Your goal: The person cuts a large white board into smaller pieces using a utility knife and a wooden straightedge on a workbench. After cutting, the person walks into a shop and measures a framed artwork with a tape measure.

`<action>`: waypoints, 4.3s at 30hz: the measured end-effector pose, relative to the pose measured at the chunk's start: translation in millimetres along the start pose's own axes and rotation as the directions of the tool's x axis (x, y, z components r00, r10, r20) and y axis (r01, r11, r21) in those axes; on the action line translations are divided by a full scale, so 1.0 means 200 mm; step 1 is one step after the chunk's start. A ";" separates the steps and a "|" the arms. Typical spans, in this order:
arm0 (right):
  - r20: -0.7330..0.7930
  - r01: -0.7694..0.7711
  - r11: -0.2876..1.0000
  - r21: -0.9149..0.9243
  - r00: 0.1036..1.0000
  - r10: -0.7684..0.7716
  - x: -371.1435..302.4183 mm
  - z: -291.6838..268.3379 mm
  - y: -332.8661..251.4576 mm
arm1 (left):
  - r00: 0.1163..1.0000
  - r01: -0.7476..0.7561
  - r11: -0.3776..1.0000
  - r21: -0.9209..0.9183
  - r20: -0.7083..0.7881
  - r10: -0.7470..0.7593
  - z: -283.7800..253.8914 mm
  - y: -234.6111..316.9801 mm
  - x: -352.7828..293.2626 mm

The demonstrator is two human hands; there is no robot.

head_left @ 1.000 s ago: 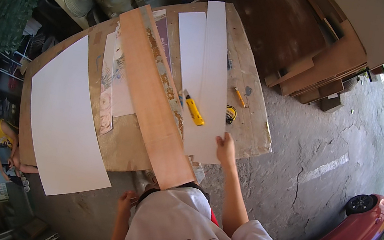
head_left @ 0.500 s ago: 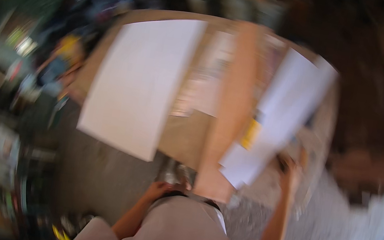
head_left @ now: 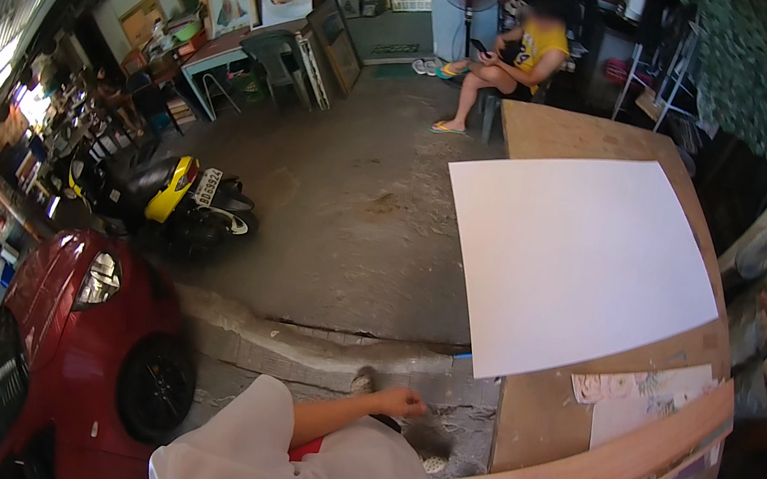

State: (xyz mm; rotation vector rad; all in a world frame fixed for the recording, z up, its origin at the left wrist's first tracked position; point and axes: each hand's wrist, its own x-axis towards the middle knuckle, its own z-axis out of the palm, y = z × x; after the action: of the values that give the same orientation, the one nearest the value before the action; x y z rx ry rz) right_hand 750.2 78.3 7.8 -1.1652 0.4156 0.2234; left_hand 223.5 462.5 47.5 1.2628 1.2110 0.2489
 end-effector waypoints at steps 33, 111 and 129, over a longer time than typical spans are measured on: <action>0.632 0.638 0.666 0.387 -0.709 0.312 -4.26 3.33 2.07 | 0.969 -0.242 0.003 -0.970 -0.241 -0.056 -2.72 0.50 0.14; 0.668 0.855 0.375 -0.358 -0.046 0.743 -8.35 11.36 8.20 | -0.223 0.515 0.831 0.212 -0.902 0.369 -13.42 1.07 4.19; 0.512 0.973 0.061 -0.224 0.064 0.857 -8.35 11.62 8.47 | -0.421 0.582 0.809 -0.080 -0.881 0.216 -13.95 1.37 4.22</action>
State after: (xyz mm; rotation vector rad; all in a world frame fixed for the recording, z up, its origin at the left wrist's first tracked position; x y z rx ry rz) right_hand -937.2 2945.0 66.0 -2.0374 -1.9635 1.3945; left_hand -1513.9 2807.4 283.4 0.8572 3.3986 0.9591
